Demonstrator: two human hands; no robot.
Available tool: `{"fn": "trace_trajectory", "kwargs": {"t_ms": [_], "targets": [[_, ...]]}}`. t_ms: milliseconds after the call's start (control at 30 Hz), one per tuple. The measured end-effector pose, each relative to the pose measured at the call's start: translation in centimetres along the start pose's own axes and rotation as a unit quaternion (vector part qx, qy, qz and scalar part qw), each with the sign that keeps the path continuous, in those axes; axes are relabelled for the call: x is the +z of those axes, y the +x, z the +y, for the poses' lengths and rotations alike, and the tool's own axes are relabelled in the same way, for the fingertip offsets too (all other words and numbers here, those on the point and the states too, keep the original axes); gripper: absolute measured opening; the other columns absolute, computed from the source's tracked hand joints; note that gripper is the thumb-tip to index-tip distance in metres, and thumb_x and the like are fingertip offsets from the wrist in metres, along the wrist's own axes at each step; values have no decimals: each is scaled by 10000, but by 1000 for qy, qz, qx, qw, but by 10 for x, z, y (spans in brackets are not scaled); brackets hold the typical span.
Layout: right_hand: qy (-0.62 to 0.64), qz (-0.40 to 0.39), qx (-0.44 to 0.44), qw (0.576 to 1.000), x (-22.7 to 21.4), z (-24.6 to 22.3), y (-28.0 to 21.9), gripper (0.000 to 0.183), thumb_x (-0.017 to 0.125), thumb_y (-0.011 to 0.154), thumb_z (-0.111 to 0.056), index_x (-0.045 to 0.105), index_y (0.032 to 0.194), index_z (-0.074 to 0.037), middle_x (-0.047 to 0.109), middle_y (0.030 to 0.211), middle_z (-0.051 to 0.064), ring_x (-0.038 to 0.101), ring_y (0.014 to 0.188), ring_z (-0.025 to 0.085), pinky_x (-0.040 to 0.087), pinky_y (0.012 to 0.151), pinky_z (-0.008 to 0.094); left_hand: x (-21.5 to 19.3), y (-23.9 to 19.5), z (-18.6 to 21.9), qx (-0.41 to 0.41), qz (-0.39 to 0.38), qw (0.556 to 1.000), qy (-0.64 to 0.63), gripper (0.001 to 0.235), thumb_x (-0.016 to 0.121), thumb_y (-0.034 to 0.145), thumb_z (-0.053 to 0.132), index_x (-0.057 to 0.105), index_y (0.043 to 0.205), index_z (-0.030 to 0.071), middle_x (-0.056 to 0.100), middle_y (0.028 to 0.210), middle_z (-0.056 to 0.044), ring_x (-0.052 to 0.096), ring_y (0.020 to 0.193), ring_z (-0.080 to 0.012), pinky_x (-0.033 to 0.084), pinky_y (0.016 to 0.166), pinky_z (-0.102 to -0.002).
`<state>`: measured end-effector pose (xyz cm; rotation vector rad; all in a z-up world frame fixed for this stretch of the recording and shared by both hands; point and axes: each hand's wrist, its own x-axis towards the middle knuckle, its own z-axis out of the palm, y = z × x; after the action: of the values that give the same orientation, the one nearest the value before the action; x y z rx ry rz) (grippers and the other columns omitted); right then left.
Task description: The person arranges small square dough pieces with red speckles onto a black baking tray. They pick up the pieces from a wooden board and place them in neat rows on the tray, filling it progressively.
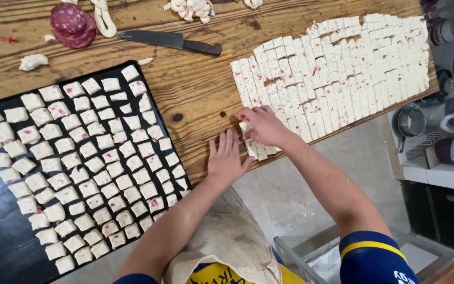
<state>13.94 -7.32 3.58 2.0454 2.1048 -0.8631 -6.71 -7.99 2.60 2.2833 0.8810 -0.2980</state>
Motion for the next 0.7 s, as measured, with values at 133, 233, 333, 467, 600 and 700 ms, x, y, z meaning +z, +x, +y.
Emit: {"fn": "trace_trajectory", "kwargs": {"t_ms": [133,233,333,467,600,700], "targets": [[79,35,-3,996,-9,-4,-30,582,813,844,-328,470,1298,-204,746,1109,54,667,1148,305,341,1119,527,30,21,18,16,81,997,4,727,460,1013,549,390,1469,-13,313,1607,-219,217,1500,-351,79,1200,-551],[202,74,37,976,-18,-17,-48,629,852,798,-317,536,1315,-149,719,1226,164,637,1213,415,468,1050,550,68,39,8,43,189,973,-125,429,689,894,302,488,1187,61,477,1305,-167,355,1361,-371,239,1120,-571],[322,133,63,935,-11,-7,-34,675,900,758,-218,585,1337,-71,704,1229,197,621,1248,386,445,1105,516,63,52,-16,80,192,938,-278,317,607,975,215,446,1214,81,568,1131,-179,558,1165,-415,318,1074,-648],[470,150,109,863,14,-25,-32,445,866,823,-131,695,1234,-140,694,1204,117,563,633,114,517,614,234,60,16,-36,71,106,733,-669,611,763,924,187,404,1411,102,521,1309,-113,607,830,-148,511,684,-252],[503,101,64,856,13,-98,6,242,718,979,-126,746,1216,-86,708,964,43,627,768,118,554,746,266,3,-42,-77,-45,224,689,-688,301,750,971,210,696,1246,101,635,693,-45,602,459,-105,470,443,-200],[550,18,17,835,4,-173,32,193,702,980,-110,768,1151,-47,683,949,4,587,847,112,536,825,282,-33,-109,-113,-34,276,658,-699,161,723,967,141,731,1115,79,519,446,-59,453,372,-102,347,411,-182]]}}
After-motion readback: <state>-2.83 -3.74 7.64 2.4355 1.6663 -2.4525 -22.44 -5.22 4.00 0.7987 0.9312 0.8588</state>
